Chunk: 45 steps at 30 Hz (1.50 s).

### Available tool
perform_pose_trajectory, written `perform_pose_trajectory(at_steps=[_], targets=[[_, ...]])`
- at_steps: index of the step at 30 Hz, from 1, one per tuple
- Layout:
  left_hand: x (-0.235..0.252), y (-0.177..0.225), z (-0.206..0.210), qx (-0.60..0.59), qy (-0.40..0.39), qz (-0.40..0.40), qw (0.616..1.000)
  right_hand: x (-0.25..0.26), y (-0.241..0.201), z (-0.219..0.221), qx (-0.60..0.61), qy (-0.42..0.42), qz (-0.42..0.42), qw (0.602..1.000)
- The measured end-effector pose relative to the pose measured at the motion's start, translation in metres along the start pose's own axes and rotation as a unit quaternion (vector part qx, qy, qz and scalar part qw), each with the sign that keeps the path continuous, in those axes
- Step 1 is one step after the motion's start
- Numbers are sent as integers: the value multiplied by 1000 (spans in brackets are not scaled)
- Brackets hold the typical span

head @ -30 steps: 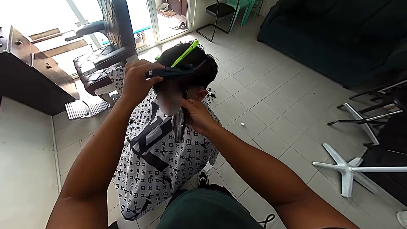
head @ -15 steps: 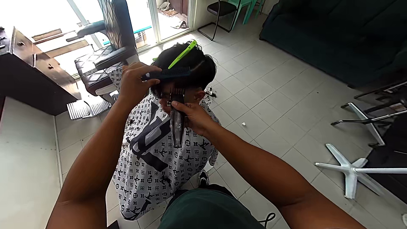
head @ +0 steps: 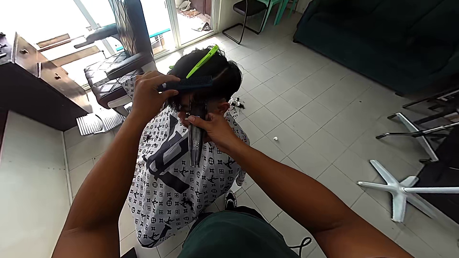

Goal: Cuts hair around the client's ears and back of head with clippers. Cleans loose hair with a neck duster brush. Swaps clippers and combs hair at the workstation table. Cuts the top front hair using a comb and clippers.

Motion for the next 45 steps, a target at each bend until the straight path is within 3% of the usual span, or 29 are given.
perform_pose_trajectory(at_steps=[3,7,12,16,21,26,30,34,39,43,45], targets=[[0,1,1,3,-1,3,1000,-1,7,6,59,-35,42,997],[-1,-1,1,3,-1,-3,1000,-1,-10,-3,-24,39,-59,997],[-1,0,0,1,-3,0,1000,-2,7,7,44,-34,44,997],[-1,-1,0,-2,-4,-9,1000,-1,-11,0,-16,32,-65,997],[-2,1,-1,2,-10,-11,1000,-4,9,7,39,-35,59,997],[-3,0,-1,2,-5,-14,1000,-1,1,4,41,-2,10,999],[-4,2,-1,4,-7,-15,1000,-6,7,7,61,-40,54,996],[-4,0,-1,3,-2,-21,1000,0,-5,3,19,5,2,1000],[-4,-1,0,8,-10,-21,1000,-2,8,6,54,-26,55,997],[-6,-1,-1,10,-9,-22,1000,0,-7,2,5,21,-31,999],[-5,0,-2,10,-7,-17,1000,-2,-4,0,-27,17,-25,999]])
Point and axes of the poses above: each hand's wrist, its own x-axis towards the middle knuckle, its own z-axis out of the palm, y = z × x, the point moved 9 cm from there along x, towards the middle knuckle, and after that the axes turned 13 degrees about -x, right-handed, at the moved point
